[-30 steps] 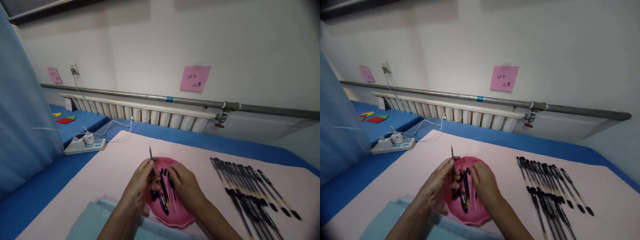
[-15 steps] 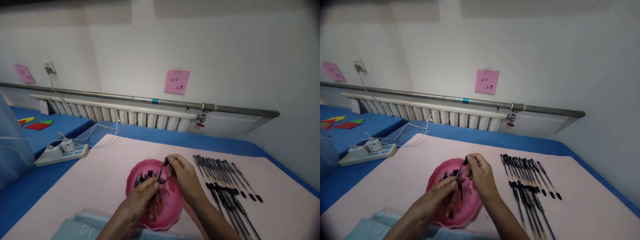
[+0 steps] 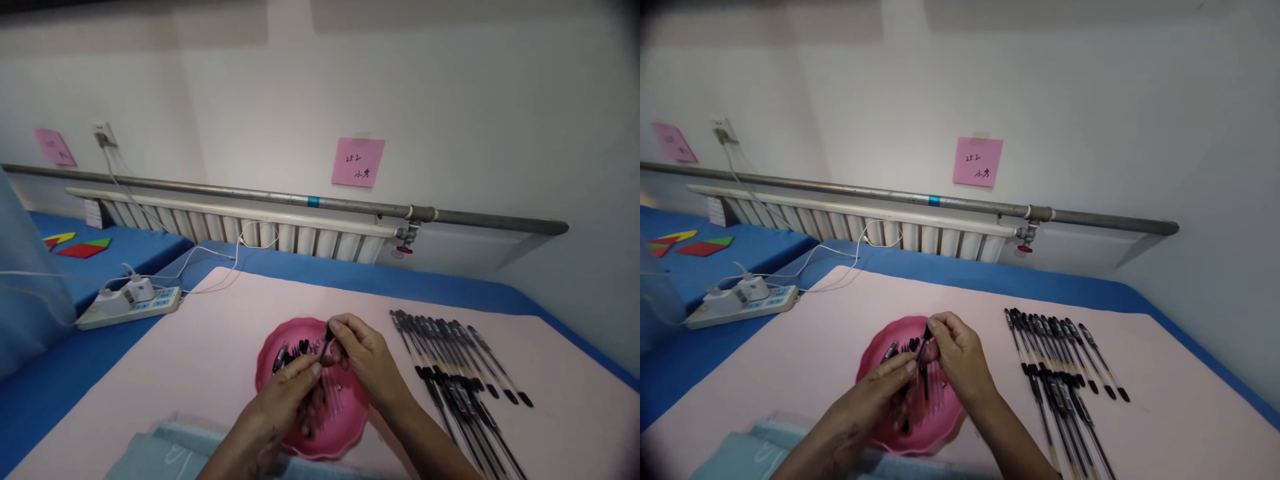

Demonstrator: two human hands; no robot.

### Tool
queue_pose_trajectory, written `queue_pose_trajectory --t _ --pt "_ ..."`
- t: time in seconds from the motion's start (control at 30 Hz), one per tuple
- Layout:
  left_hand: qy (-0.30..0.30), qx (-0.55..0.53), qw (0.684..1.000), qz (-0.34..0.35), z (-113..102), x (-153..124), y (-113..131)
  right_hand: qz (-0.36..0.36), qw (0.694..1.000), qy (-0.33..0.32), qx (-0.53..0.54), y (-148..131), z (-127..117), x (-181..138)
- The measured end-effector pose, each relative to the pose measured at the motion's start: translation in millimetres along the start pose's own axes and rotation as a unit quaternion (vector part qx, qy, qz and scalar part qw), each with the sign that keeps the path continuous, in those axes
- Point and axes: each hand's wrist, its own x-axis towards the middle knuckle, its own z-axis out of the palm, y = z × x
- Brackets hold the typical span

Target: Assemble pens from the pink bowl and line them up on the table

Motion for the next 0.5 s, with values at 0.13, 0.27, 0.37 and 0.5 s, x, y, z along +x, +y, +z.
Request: queue_pose_trajectory --t 0.13,0.27,0.37,0.5 --pt "0.011 -0.036 0.999 -0.029 4.1 -1.9 5.4 0.025 0.999 0.012 0.028 5.8 3.7 0.2" --pt "0.056 -0.044 0.996 -0.057 6.0 -2.2 9.6 0.03 0.998 0.004 0.053 11.5 9.4 -1.1" --pt "0.082 -0.06 0.993 -0.065 6.5 -1.7 11.7 0.033 0.997 -0.018 0.07 13.5 14.3 -4.1" --pt "0.09 -0.088 0.988 -0.09 6.1 -1.2 14.0 0.043 0.996 -0.028 0.071 14.4 18.0 -8.6"
